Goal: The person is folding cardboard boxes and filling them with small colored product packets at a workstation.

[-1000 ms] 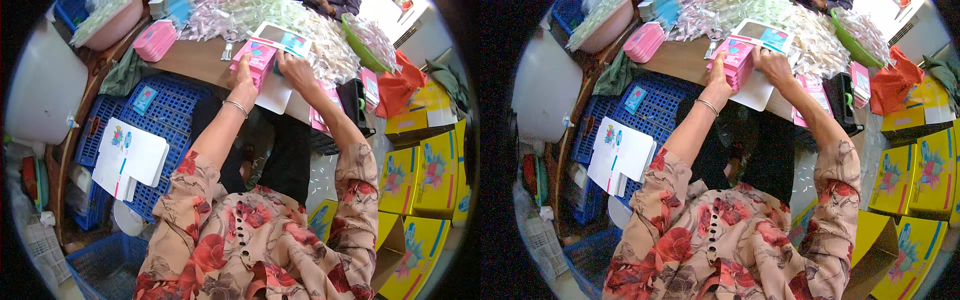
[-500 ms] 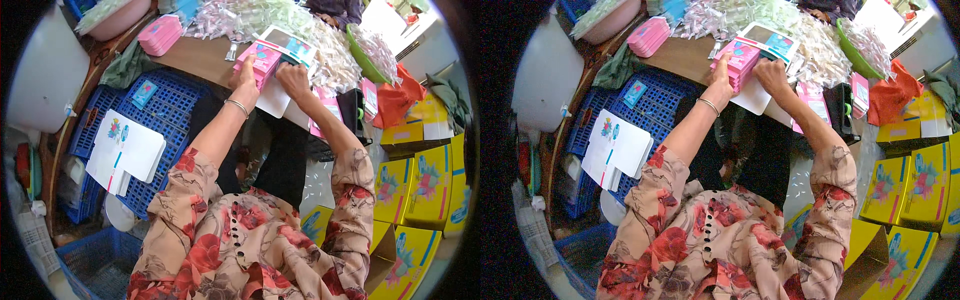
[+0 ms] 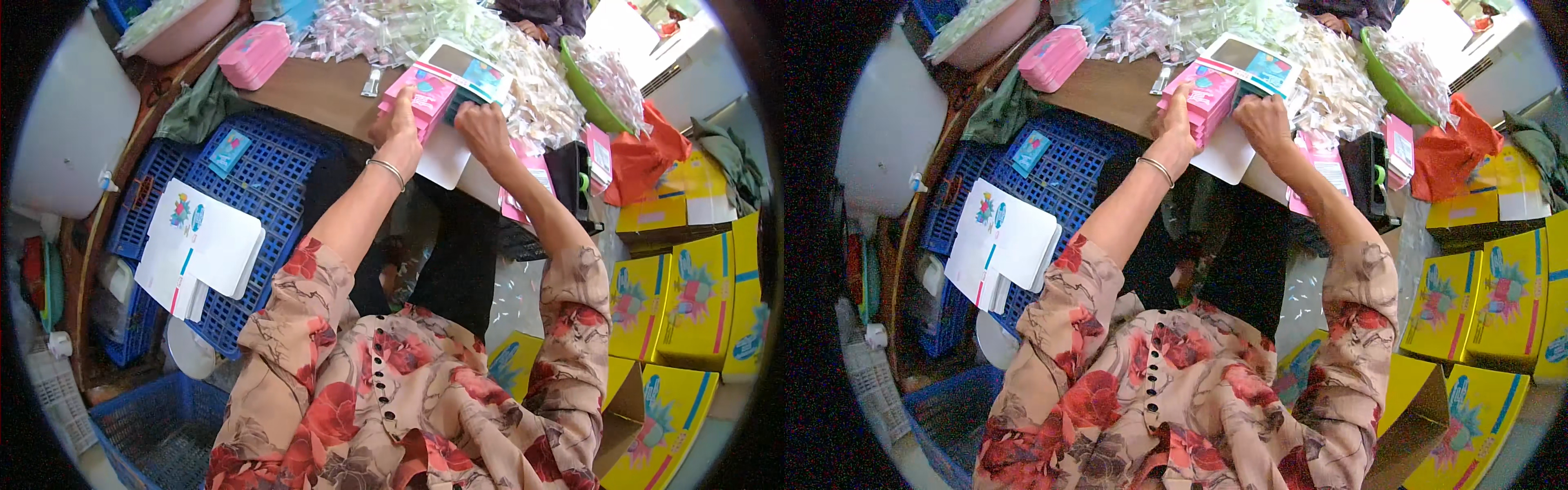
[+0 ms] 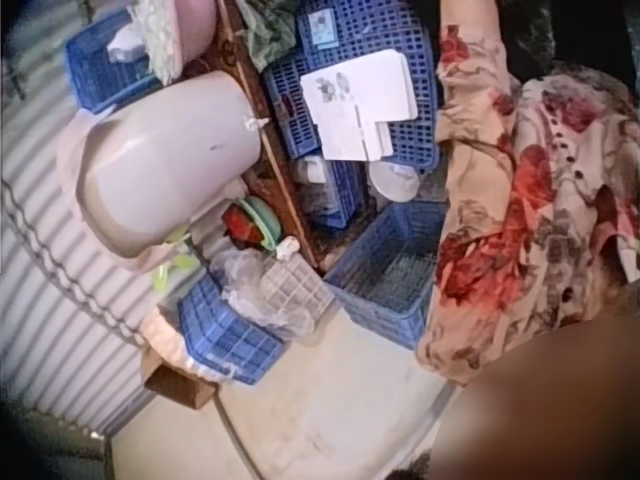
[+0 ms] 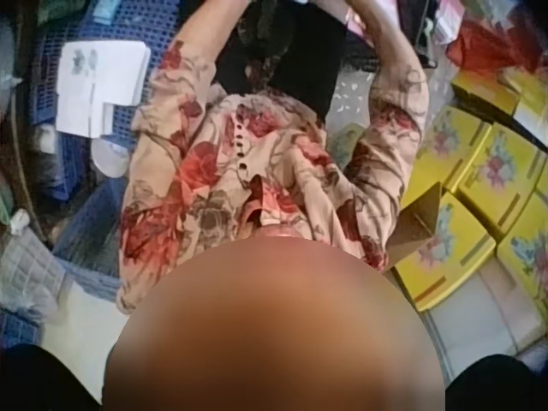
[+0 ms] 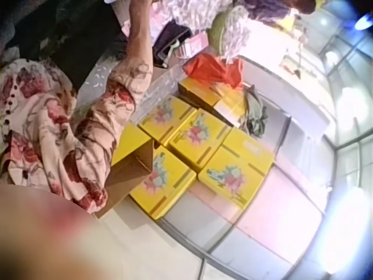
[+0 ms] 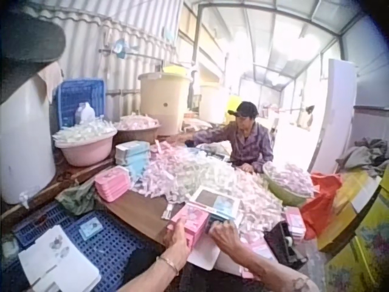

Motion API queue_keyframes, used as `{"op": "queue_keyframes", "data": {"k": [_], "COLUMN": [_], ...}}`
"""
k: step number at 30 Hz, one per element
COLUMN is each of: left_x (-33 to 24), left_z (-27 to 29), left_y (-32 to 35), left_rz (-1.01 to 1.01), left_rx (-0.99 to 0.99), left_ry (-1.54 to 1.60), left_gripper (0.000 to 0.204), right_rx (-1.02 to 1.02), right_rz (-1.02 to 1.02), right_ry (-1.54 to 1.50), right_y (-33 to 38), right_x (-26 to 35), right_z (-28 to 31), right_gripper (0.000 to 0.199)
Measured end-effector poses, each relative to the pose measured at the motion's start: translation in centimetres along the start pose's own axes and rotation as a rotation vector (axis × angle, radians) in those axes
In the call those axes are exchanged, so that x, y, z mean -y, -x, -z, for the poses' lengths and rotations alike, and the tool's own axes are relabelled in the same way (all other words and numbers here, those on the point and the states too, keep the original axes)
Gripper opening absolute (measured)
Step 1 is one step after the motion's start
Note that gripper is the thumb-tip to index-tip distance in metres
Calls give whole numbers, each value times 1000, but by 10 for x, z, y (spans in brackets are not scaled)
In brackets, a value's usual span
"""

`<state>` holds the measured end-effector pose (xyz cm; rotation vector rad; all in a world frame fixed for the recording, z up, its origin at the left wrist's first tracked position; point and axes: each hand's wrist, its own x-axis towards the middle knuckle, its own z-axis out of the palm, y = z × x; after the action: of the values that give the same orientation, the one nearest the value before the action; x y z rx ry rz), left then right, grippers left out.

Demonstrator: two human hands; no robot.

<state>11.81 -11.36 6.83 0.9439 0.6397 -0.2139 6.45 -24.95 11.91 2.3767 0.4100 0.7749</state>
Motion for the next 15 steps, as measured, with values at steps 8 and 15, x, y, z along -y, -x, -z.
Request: {"op": "queue_keyframes", "data": {"k": [8,15], "left_x": [-3,-5], "left_z": [-2,1], "left_y": [-1,-22], "left_rz": [-58,-121], "left_rx": [23,107], "left_ry": [-85,107], "left_gripper": [55,56], "right_rx": [-306,217], "right_rz": [-348,-243], "right_ry": [-369,-945], "right_y": [-61,-92], "right_x": [-70,-71], "right_z": [7,-60], "right_gripper": [32,56]}}
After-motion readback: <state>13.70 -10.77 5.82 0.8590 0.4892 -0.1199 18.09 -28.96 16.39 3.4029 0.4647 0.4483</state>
